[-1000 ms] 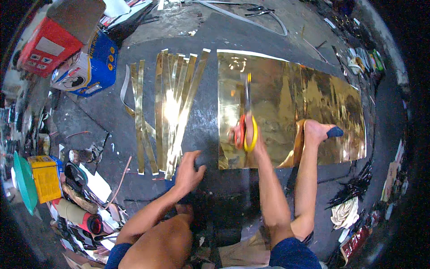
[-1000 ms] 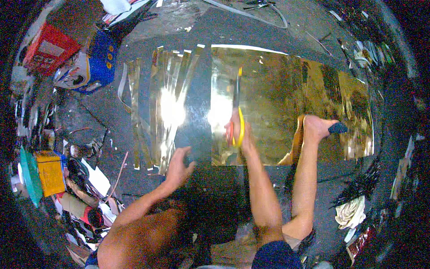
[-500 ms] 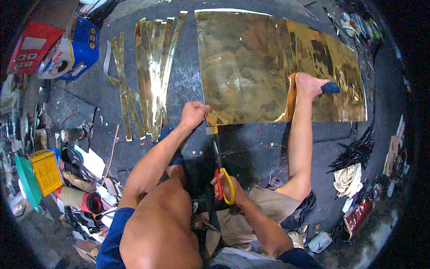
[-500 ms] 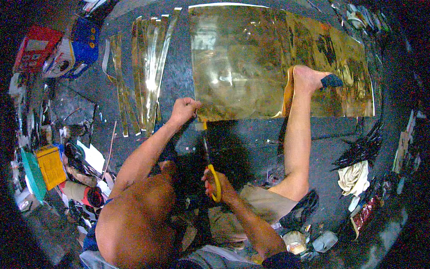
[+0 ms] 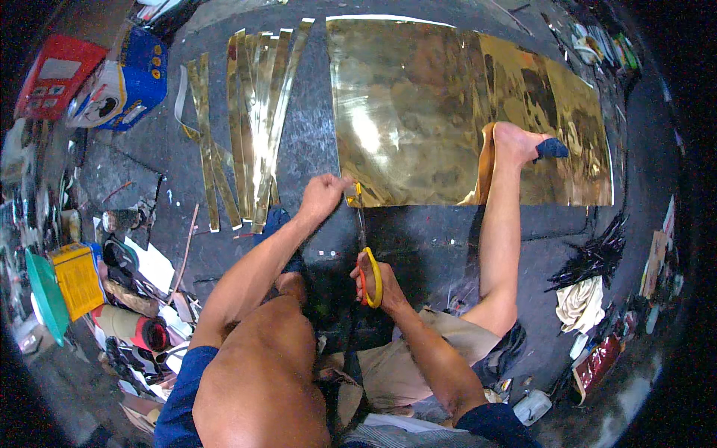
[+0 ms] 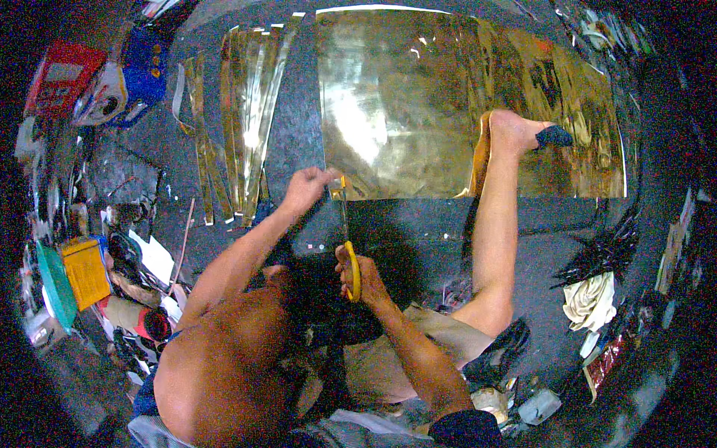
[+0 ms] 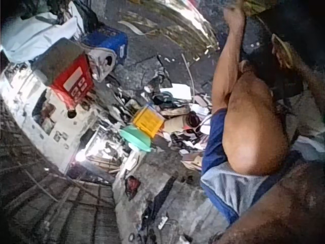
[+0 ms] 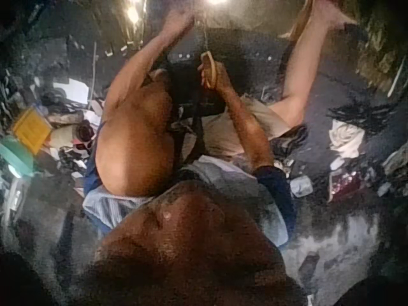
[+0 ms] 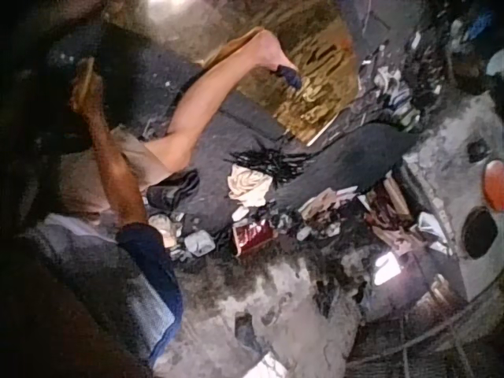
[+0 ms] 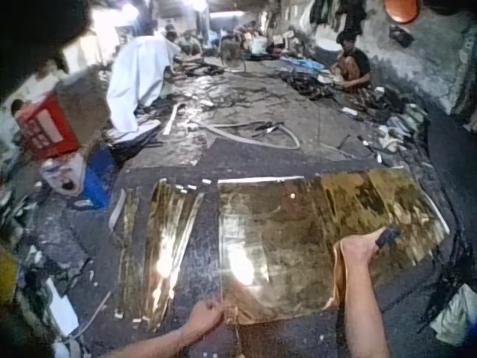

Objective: The person sits on the floor and uses scissors to cut a large sheet of gold-colored material into long, narrow strips. The cut strips are placed to the side as the person continues cutting the sheet.

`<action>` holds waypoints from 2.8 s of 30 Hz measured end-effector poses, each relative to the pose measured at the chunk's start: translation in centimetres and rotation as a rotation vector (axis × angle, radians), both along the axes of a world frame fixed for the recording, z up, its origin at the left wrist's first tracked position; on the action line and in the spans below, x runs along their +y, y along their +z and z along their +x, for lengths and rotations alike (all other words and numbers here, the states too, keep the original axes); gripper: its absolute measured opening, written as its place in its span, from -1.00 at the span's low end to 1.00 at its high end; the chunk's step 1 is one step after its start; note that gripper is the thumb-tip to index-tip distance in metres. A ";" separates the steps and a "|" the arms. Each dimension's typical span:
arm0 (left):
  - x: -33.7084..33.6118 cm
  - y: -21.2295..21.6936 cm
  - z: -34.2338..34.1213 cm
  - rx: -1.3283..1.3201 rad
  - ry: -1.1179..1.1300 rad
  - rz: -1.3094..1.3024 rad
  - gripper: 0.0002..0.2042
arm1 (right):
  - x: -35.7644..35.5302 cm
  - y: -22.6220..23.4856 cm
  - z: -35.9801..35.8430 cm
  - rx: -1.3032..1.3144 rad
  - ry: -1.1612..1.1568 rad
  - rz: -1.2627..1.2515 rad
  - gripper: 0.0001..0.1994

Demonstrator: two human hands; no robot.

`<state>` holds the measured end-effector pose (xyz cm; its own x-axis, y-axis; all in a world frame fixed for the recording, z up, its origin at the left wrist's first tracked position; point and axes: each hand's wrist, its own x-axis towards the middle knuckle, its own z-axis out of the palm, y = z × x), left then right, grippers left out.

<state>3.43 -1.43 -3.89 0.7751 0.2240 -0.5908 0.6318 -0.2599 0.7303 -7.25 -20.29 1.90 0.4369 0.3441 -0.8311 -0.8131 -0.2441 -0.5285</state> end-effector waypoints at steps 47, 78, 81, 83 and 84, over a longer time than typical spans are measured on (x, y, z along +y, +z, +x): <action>-0.6 4.4 -3.0 -0.053 0.021 -0.505 -0.82 | 3.6 -6.4 9.6 -0.368 0.067 -0.003 -0.21; 2.6 12.2 -3.6 -0.073 -0.032 -0.437 -0.79 | 15.8 -2.9 40.1 -0.671 0.136 -0.267 0.02; 2.3 12.3 -4.0 -0.031 -0.026 -0.424 -0.80 | 15.9 -3.8 40.6 -0.634 0.189 -0.268 0.00; 2.5 12.1 -4.4 -0.063 -0.053 -0.397 -0.80 | 15.9 -3.7 41.0 -0.616 0.203 -0.271 -0.01; 2.6 12.0 -4.7 -0.079 -0.068 -0.385 -0.79 | 15.8 -3.6 41.4 -0.605 0.211 -0.276 -0.01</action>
<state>-1.24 1.15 8.08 0.8269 -0.0553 -0.5596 0.5606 0.0028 0.8281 34.12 -4.51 -1.71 0.7978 0.2839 -0.5319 -0.3156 -0.5552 -0.7696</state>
